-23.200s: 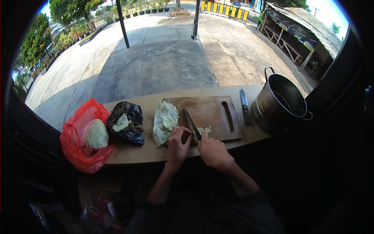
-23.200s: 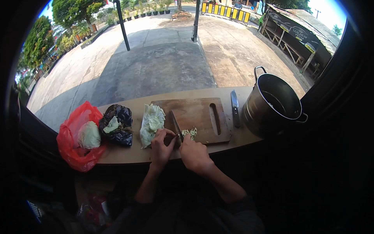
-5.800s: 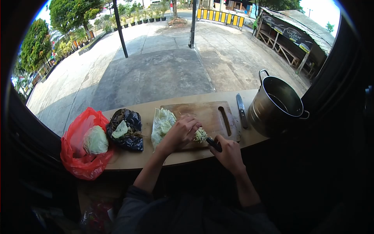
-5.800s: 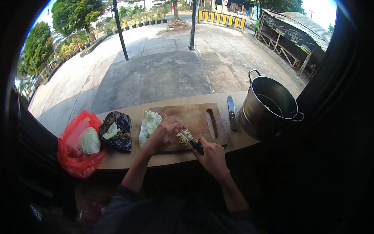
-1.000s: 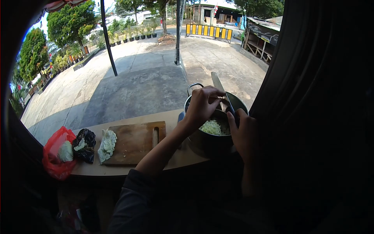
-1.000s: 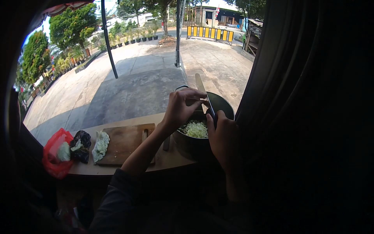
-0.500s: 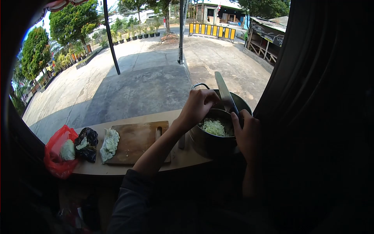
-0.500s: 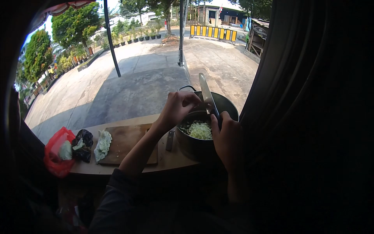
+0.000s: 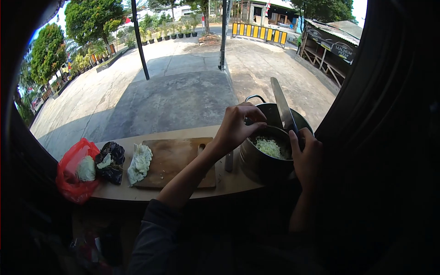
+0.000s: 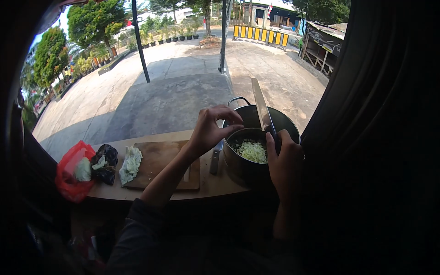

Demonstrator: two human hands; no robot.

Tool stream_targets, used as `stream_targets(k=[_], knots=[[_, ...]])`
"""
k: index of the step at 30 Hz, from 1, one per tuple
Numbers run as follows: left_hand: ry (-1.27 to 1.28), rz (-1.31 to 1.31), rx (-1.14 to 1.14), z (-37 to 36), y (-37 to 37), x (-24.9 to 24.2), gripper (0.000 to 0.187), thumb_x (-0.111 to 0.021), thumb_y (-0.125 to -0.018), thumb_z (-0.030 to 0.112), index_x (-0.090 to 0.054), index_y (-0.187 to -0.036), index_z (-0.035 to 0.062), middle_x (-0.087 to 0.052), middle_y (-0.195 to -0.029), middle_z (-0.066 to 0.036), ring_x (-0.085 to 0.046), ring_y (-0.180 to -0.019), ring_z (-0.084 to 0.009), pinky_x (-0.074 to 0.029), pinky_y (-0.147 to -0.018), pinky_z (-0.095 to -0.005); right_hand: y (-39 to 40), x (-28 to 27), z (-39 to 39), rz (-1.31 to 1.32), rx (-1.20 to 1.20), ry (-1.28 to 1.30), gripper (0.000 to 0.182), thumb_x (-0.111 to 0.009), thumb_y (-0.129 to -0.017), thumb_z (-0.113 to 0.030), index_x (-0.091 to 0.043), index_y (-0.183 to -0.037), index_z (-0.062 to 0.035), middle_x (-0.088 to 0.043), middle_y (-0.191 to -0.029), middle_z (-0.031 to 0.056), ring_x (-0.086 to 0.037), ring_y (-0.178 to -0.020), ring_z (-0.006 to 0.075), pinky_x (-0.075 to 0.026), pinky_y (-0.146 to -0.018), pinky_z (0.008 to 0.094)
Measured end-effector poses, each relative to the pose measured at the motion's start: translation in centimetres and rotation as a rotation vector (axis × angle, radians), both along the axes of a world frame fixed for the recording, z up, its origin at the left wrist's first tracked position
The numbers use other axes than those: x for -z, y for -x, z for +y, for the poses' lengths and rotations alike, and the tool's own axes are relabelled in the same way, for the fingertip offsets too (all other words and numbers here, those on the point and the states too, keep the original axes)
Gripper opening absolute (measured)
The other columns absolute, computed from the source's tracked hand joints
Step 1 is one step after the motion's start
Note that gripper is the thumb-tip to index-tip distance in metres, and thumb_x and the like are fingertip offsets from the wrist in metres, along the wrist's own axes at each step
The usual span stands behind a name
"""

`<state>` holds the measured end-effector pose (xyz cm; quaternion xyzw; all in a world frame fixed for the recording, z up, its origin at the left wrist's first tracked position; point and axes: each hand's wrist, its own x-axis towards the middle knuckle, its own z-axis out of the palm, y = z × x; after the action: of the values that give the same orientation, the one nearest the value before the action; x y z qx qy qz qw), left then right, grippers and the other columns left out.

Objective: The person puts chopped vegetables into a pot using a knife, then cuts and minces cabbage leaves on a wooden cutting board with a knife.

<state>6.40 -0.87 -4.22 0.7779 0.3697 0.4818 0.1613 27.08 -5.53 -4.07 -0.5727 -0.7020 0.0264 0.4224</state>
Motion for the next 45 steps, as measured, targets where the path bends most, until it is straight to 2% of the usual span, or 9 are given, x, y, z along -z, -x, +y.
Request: stream_targets(k=[4,8,13,22,24,28,33,40,45], knots=[[-0.05,-0.175,-0.011,0.2,1.5,2.0,0.015,-0.064,-0.083,-0.004,-0.073,-0.093,0.0022,-0.072,-0.095,-0.013,-0.07,-0.082,-0.0197,-0.056,-0.078,-0.033,2.2,-0.5,-0.7,0.057,-0.019,0.047,0.026,-0.06,-0.095,-0.022,-0.062,-0.087,0.0023,-0.067,-0.078,0.0228,-0.068,-0.075,0.0364,-0.05,-0.063,0.0426],[-0.152,-0.027,-0.189,-2.1,5.4,3.5,0.015,-0.064,-0.083,-0.001,-0.073,-0.092,0.0056,-0.072,-0.102,-0.009,-0.066,-0.098,-0.0231,-0.051,-0.089,-0.036,4.7,0.6,-1.3,0.102,-0.09,-0.001,0.025,-0.06,-0.095,-0.021,-0.06,-0.086,0.0025,-0.066,-0.075,0.021,-0.068,-0.074,0.0355,-0.048,-0.061,0.0423],[0.042,-0.097,-0.383,-6.1,13.9,5.0,0.013,-0.064,-0.084,0.0,-0.073,-0.092,0.0058,-0.073,-0.1,-0.007,-0.067,-0.095,-0.02,-0.05,-0.089,-0.0332,9.9,3.5,-4.3,0.248,-0.304,0.163,0.022,-0.059,-0.096,-0.02,-0.057,-0.089,0.0011,-0.064,-0.073,0.0199,-0.067,-0.071,0.0363,-0.048,-0.059,0.0403],[0.303,-0.27,-0.644,-15.1,24.7,10.3,0.013,-0.069,-0.082,0.003,-0.073,-0.095,0.0039,-0.073,-0.091,-0.008,-0.067,-0.083,-0.0169,-0.051,-0.077,-0.0299,16.3,11.8,-2.0,-0.214,-0.516,0.108,0.017,-0.059,-0.094,-0.021,-0.055,-0.095,-0.0046,-0.061,-0.082,0.0155,-0.064,-0.075,0.0358,-0.049,-0.064,0.0449],[0.116,-0.141,-0.762,-16.3,25.9,12.2,0.012,-0.072,-0.081,0.004,-0.073,-0.093,0.0047,-0.072,-0.09,-0.008,-0.066,-0.082,-0.018,-0.05,-0.074,-0.0311,17.4,12.1,-2.1,-0.267,-0.519,0.113,0.016,-0.06,-0.093,-0.02,-0.056,-0.096,-0.0055,-0.06,-0.082,0.014,-0.063,-0.076,0.0345,-0.049,-0.066,0.0441],[0.065,-0.067,-0.927,-17.9,28.0,13.5,0.018,-0.076,-0.076,0.004,-0.072,-0.093,0.0063,-0.071,-0.1,-0.009,-0.06,-0.093,-0.0211,-0.048,-0.075,-0.0334,18.9,12.8,-2.3,-0.376,-0.521,0.078,0.016,-0.064,-0.089,-0.018,-0.058,-0.098,-0.0071,-0.056,-0.083,0.0121,-0.061,-0.082,0.0321,-0.048,-0.07,0.0428],[0.213,0.015,-0.717,-18.5,30.0,14.6,0.029,-0.082,-0.069,0.009,-0.073,-0.097,0.0057,-0.069,-0.101,-0.009,-0.06,-0.099,-0.0274,-0.047,-0.09,-0.0387,18.0,12.9,-2.8,-0.347,-0.606,0.135,0.017,-0.064,-0.088,-0.017,-0.058,-0.098,-0.0046,-0.057,-0.084,0.0131,-0.061,-0.086,0.0324,-0.047,-0.072,0.043],[0.223,0.097,-0.745,-17.6,29.8,15.1,0.025,-0.08,-0.071,0.008,-0.074,-0.095,0.005,-0.067,-0.099,-0.012,-0.063,-0.1,-0.0253,-0.048,-0.089,-0.0362,18.7,13.9,-5.4,0.04,-0.497,0.232,0.018,-0.06,-0.093,-0.017,-0.059,-0.097,-0.0002,-0.062,-0.088,0.017,-0.062,-0.082,0.0373,-0.046,-0.071,0.0442],[0.192,-0.136,-0.748,-16.9,29.3,15.5,0.023,-0.077,-0.076,0.007,-0.074,-0.099,0.0027,-0.068,-0.099,-0.014,-0.068,-0.089,-0.0282,-0.052,-0.082,-0.0351,19.2,14.2,-7.0,0.054,-0.442,0.208,0.019,-0.06,-0.094,-0.019,-0.058,-0.098,-0.0001,-0.061,-0.089,0.018,-0.062,-0.082,0.0374,-0.046,-0.07,0.0435]])
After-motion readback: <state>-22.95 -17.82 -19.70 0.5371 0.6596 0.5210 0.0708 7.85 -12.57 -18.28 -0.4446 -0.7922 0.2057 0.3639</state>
